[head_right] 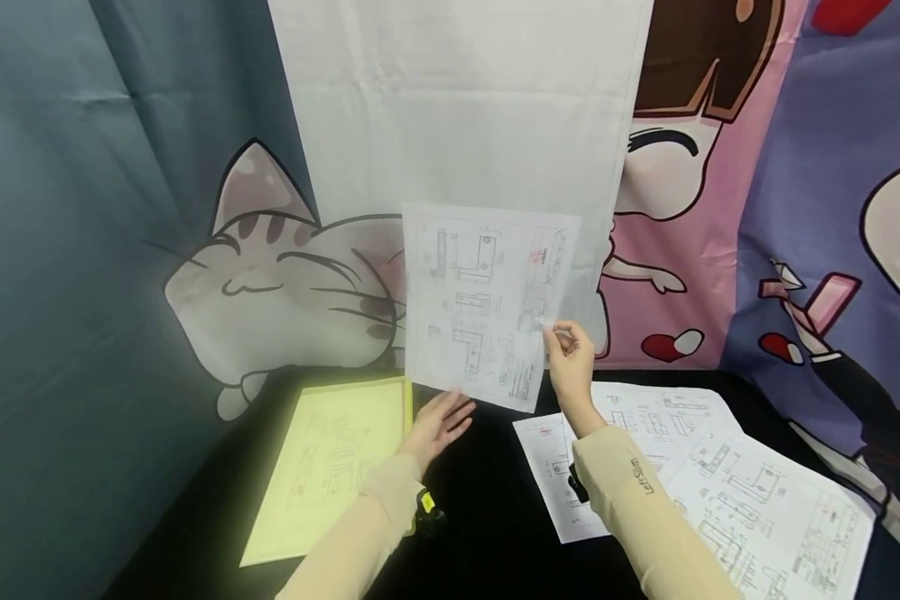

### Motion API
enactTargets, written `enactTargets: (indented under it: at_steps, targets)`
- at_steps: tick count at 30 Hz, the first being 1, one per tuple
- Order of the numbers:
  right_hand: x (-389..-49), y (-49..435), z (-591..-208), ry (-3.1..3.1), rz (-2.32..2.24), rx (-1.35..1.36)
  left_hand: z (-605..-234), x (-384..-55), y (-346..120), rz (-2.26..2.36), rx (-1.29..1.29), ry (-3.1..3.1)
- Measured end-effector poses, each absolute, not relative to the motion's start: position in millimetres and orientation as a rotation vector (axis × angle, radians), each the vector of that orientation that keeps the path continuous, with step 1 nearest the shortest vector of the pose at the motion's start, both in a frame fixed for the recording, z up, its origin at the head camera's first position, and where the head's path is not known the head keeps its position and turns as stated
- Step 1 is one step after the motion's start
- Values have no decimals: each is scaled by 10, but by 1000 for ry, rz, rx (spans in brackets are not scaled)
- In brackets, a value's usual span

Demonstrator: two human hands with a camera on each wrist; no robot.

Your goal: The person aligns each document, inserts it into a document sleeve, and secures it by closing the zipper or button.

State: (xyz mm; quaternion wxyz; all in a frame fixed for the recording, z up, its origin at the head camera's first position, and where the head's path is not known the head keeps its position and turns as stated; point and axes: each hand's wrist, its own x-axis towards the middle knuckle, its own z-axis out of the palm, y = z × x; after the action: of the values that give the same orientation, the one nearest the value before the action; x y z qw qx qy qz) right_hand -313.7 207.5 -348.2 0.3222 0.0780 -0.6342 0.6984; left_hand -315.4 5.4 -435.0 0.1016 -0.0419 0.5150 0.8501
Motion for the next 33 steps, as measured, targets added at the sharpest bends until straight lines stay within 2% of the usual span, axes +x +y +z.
enactTargets:
  at_steps: [7, 16, 23, 27, 33]
  targets:
    - [-3142, 1978, -3542, -1585, 1931, 183, -4325, -3201, 334, 2747, -179, 1333]
    - [-3182, 1992, -3649, -1672, 2017, 179, -4298, -3240, 319, 2792, -336, 1621]
    - [-3170, 2056, -3725, -1737, 2118, 223, -4410, -3296, 9, 2754, -310, 1830]
    - [-3153, 2157, -3781, -1670, 2197, 218, -4446, -3326, -272, 2654, -208, 2000]
    - [-3148, 2341, -3853, -1611, 2175, 64, -4437, -3262, -731, 2393, 4, 2298]
